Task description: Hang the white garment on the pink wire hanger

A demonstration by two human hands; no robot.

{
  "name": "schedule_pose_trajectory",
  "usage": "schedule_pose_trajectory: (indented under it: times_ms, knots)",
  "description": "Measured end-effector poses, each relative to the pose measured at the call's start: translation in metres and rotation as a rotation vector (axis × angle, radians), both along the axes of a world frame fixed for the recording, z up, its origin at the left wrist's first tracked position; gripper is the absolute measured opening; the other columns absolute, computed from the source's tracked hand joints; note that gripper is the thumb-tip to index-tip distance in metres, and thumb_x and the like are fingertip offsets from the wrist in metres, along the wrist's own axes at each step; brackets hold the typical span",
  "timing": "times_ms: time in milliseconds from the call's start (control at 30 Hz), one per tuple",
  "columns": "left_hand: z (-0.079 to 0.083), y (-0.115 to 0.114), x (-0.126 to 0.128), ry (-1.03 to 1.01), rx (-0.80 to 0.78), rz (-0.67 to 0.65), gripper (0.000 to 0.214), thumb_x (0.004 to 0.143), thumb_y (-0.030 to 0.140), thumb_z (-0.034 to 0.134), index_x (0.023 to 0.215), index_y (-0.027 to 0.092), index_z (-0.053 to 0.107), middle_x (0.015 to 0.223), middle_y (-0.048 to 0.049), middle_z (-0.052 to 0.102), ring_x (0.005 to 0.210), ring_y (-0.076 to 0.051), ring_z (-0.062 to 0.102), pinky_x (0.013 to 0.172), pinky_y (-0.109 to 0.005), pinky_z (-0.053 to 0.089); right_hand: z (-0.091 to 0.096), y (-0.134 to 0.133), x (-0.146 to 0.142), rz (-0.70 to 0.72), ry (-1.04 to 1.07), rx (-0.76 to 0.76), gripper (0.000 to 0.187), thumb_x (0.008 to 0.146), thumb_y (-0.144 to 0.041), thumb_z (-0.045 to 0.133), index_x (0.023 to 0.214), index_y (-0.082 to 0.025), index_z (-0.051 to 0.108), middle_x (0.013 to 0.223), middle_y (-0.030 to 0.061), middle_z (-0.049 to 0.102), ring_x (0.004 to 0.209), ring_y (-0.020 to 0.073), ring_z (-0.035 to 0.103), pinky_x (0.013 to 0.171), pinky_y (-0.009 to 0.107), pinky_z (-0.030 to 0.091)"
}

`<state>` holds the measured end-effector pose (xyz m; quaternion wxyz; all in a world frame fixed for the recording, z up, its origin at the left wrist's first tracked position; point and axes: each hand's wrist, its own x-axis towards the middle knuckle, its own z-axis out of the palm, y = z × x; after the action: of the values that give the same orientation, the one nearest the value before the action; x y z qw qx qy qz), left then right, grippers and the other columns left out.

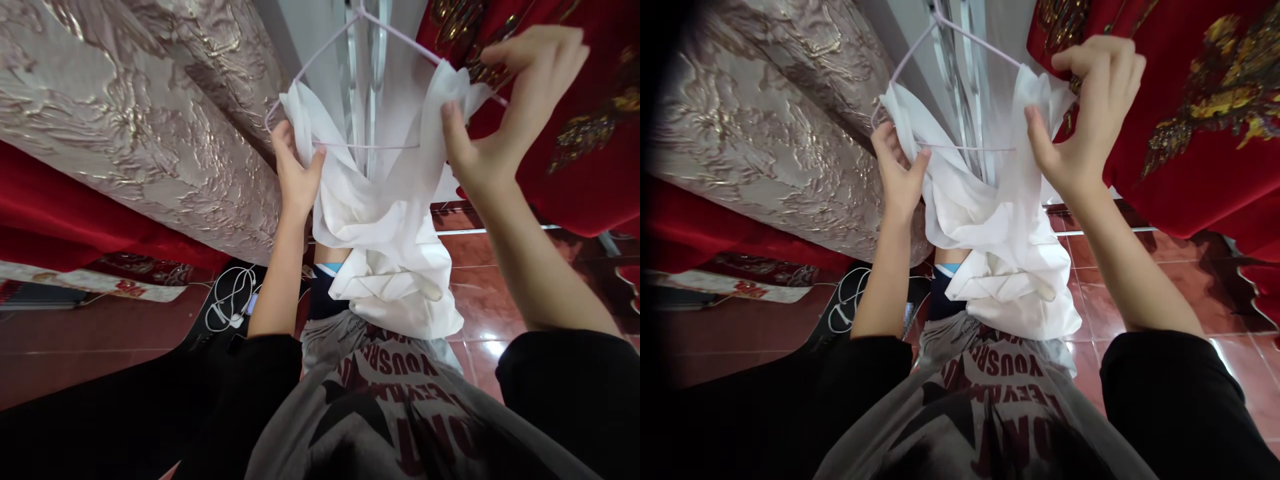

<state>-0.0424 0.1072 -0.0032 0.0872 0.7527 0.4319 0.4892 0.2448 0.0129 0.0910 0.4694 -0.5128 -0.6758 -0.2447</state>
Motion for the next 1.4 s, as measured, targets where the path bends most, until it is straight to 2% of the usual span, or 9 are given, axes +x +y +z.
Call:
schedule_pose_trajectory:
  times_ms: [200,367,533,667,800,967,1167,1300,1400]
  knots:
    - [0.004,0.007,0.010,-0.472,-0.007,-0.035,0.034,0.084,0.046,0.076,0.100,0.023,0.056,0.100,-0.0054,0.066,0.093,-0.017,0.059,0.086,-0.036,0.045,-0.030,-0.009,-0.005,0.182,-0.021,-0.416,0.043,0.096,-0.056,0.038,0.110,-0.026,0.065,0.116,0.0138,0.064,0.121,0.0295,0.056,0.112,0.055,0.041]
    - [0.024,-0.022,0.020,-0.736,-0.195,-0.133,0.008,0.088,0.019,0.070,0.081,0.022,0.068,0.069,0.0005,0.067,0.066,-0.015,0.058,0.066,-0.030,0.044,-0.051,0.020,-0.030,0.460,-0.046,-0.388,0.042,0.099,-0.047,0.044,0.133,-0.030,0.060,0.137,0.0071,0.060,0.133,0.0251,0.052,0.117,0.048,0.043]
    - [0.068,-0.061,0.012,-1.029,-0.465,-0.335,0.035,0.098,0.020,0.059,0.063,0.018,0.065,0.058,-0.0031,0.061,0.047,-0.011,0.047,0.042,-0.024,0.030,-0.069,0.043,-0.040,0.398,-0.017,-0.460,0.039,0.101,-0.047,0.041,0.119,-0.025,0.068,0.117,0.0087,0.069,0.113,0.0257,0.060,0.108,0.051,0.045]
    - [0.091,-0.071,-0.021,-1.315,-0.546,-0.407,0.045,0.112,0.023,0.035,0.079,0.018,0.066,0.072,0.0010,0.068,0.039,-0.007,0.029,0.038,-0.022,0.028,-0.071,0.042,-0.035,0.370,0.004,-0.444,0.040,0.101,-0.051,0.043,0.106,-0.022,0.070,0.109,0.0090,0.069,0.105,0.0244,0.060,0.107,0.049,0.044]
    - [0.065,-0.071,-0.042,-1.553,-0.335,-0.365,0.044,0.114,0.023,0.026,0.105,0.022,0.070,0.097,0.0050,0.076,0.046,-0.010,0.029,0.045,-0.024,0.033,-0.070,0.035,-0.033,0.394,-0.017,-0.442,0.039,0.102,-0.046,0.041,0.108,-0.021,0.070,0.109,0.0093,0.069,0.105,0.0244,0.060,0.108,0.050,0.043]
    - [0.028,-0.081,-0.015,-1.513,-0.521,-0.124,0.039,0.113,0.024,0.030,0.114,0.028,0.069,0.116,0.0030,0.074,0.054,-0.009,0.037,0.047,-0.027,0.023,-0.075,0.027,-0.040,0.445,-0.061,-0.405,0.038,0.099,-0.033,0.043,0.126,-0.021,0.066,0.123,0.0088,0.067,0.115,0.0250,0.061,0.110,0.052,0.044]
    - [0.034,-0.086,0.022,-1.237,-0.432,-0.075,0.040,0.110,0.044,0.040,0.088,0.020,0.063,0.096,-0.0068,0.074,0.046,-0.008,0.046,0.039,-0.027,0.017,-0.067,0.000,-0.050,0.538,-0.111,-0.308,0.040,0.098,-0.034,0.043,0.134,-0.025,0.060,0.137,0.0044,0.061,0.131,0.0232,0.057,0.117,0.052,0.044]
    - [0.033,-0.084,0.021,-1.203,-0.361,-0.092,0.047,0.101,0.059,0.055,0.076,0.020,0.055,0.078,-0.0054,0.069,0.037,-0.006,0.039,0.037,-0.026,0.013,-0.055,-0.019,-0.036,0.281,0.140,0.068,0.028,0.098,-0.041,0.048,0.112,-0.024,0.063,0.116,0.0107,0.065,0.117,0.0228,0.062,0.104,0.046,0.052]
    - [0.033,-0.084,0.022,-1.248,-0.324,-0.114,0.047,0.102,0.056,0.055,0.073,0.019,0.054,0.072,-0.0040,0.065,0.037,-0.005,0.038,0.036,-0.026,0.013,-0.053,-0.016,-0.019,0.137,0.415,0.047,0.045,0.095,-0.057,0.052,0.121,-0.020,0.056,0.117,0.0140,0.061,0.110,0.0225,0.061,0.094,0.042,0.054]
